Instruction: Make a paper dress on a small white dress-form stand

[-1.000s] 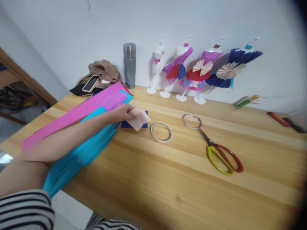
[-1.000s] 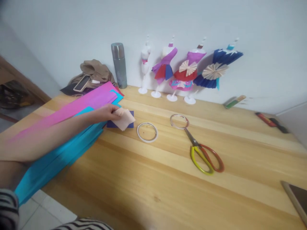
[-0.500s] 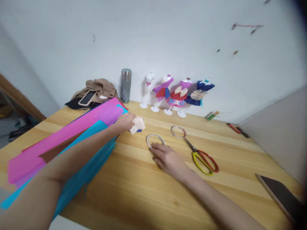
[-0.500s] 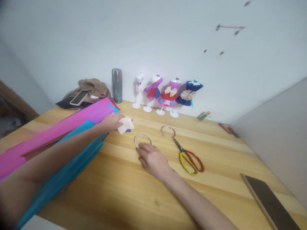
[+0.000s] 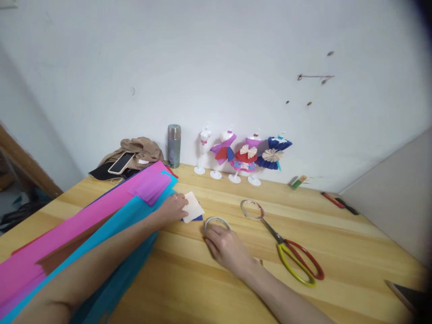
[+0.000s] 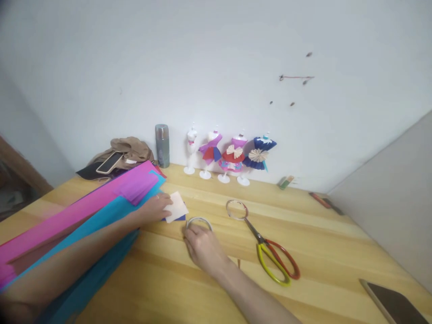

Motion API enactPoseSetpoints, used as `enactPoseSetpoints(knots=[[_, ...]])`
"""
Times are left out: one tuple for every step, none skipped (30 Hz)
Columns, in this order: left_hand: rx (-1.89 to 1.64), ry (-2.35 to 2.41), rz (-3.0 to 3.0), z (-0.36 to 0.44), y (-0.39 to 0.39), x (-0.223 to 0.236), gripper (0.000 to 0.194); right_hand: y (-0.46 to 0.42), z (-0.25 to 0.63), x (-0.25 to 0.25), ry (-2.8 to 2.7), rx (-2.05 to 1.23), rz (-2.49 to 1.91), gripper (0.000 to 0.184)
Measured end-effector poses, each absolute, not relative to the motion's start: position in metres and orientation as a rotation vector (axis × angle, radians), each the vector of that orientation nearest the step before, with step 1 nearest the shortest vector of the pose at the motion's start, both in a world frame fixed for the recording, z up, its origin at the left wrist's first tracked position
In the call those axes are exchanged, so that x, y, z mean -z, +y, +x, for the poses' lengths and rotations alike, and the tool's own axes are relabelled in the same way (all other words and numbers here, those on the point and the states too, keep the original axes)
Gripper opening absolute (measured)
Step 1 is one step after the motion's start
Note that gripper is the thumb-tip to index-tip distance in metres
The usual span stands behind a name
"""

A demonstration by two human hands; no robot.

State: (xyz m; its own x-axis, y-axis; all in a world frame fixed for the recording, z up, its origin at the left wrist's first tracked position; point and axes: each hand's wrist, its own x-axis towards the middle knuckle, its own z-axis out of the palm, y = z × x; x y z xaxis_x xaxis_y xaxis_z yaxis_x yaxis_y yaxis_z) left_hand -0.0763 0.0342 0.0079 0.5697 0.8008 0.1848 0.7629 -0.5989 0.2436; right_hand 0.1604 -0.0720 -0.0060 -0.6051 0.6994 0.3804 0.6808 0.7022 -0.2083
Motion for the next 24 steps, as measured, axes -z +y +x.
enactPoseSetpoints(knots=[[-0.428, 1.339, 2.654, -0.075, 0.035, -0.007, 0.008, -0.074, 0.161, 0.007, -2.467, -0.076, -1.045, 0.017], [-0.435, 1.349, 2.645, -0.073, 0.035, -0.006, 0.005, -0.075, 0.161, 0.007, -2.456, -0.096, -1.027, 0.016], [-0.441, 1.361, 2.633, -0.071, 0.036, -0.006, 0.005, -0.076, 0.161, 0.007, -2.444, -0.114, -1.009, 0.015], [-0.45, 1.372, 2.623, -0.069, 0.037, -0.007, 0.007, -0.078, 0.161, 0.007, -2.433, -0.131, -0.994, 0.014], [-0.459, 1.383, 2.611, -0.067, 0.038, -0.008, 0.009, -0.079, 0.162, 0.007, -2.427, -0.143, -0.987, 0.014], [-0.468, 1.394, 2.598, -0.065, 0.039, -0.009, 0.01, -0.079, 0.161, 0.006, -2.428, -0.146, -0.986, 0.015], [-0.478, 1.404, 2.585, -0.064, 0.039, -0.011, 0.01, -0.08, 0.161, 0.006, -2.435, -0.146, -0.994, 0.015], [-0.489, 1.413, 2.572, -0.062, 0.039, -0.014, 0.01, -0.08, 0.161, 0.005, -2.442, -0.147, -1.006, 0.014], [-0.504, 1.421, 2.559, -0.062, 0.039, -0.018, 0.009, -0.08, 0.161, 0.004, -2.444, -0.147, -1.018, 0.013], [-0.52, 1.425, 2.547, -0.062, 0.038, -0.023, 0.009, -0.08, 0.162, 0.004, -2.438, -0.144, -1.025, 0.014], [-0.535, 1.427, 2.536, -0.062, 0.037, -0.028, 0.01, -0.08, 0.162, 0.004, -2.423, -0.138, -1.02, 0.017], [-0.551, 1.425, 2.529, -0.062, 0.037, -0.034, 0.013, -0.08, 0.162, 0.004, -2.399, -0.123, -1.004, 0.021], [-0.556, 1.42, 2.524, -0.063, 0.036, -0.039, 0.017, -0.08, 0.163, 0.005, -2.37, -0.102, -0.979, 0.024], [-0.557, 1.422, 2.524, -0.064, 0.035, -0.044, 0.021, -0.08, 0.163, 0.006, -2.344, -0.076, -0.952, 0.026], [-0.553, 1.429, 2.529, -0.064, 0.035, -0.046, 0.022, -0.079, 0.164, 0.007, -2.323, -0.052, -0.93, 0.027], [-0.544, 1.44, 2.536, -0.065, 0.034, -0.046, 0.022, -0.079, 0.164, 0.009, -2.311, -0.035, -0.911, 0.028], [-0.531, 1.456, 2.546, -0.066, 0.034, -0.044, 0.021, -0.079, 0.163, 0.011, -2.306, -0.028, -0.896, 0.029], [-0.508, 1.472, 2.557, -0.066, 0.033, -0.04, 0.019, -0.078, 0.163, 0.012, -2.308, -0.031, -0.884, 0.029], [-0.48, 1.486, 2.57, -0.067, 0.032, -0.035, 0.017, -0.078, 0.162, 0.014, -2.314, -0.037, -0.873, 0.028], [-0.447, 1.498, 2.583, -0.068, 0.031, -0.028, 0.017, -0.078, 0.161, 0.015, -2.319, -0.043, -0.86, 0.027], [-0.411, 1.504, 2.596, -0.068, 0.029, -0.021, 0.018, -0.077, 0.161, 0.016, -2.316, -0.045, -0.842, 0.025], [-0.385, 1.513, 2.607, -0.069, 0.027, -0.014, 0.019, -0.077, 0.16, 0.016, -2.307, -0.042, -0.818, 0.024], [-0.37, 1.522, 2.619, -0.069, 0.025, -0.007, 0.02, -0.077, 0.16, 0.016, -2.291, -0.034, -0.792, 0.023], [-0.364, 1.534, 2.628, -0.069, 0.023, -0.002, 0.022, -0.077, 0.16, 0.015, -2.275, -0.026, -0.763, 0.022]])
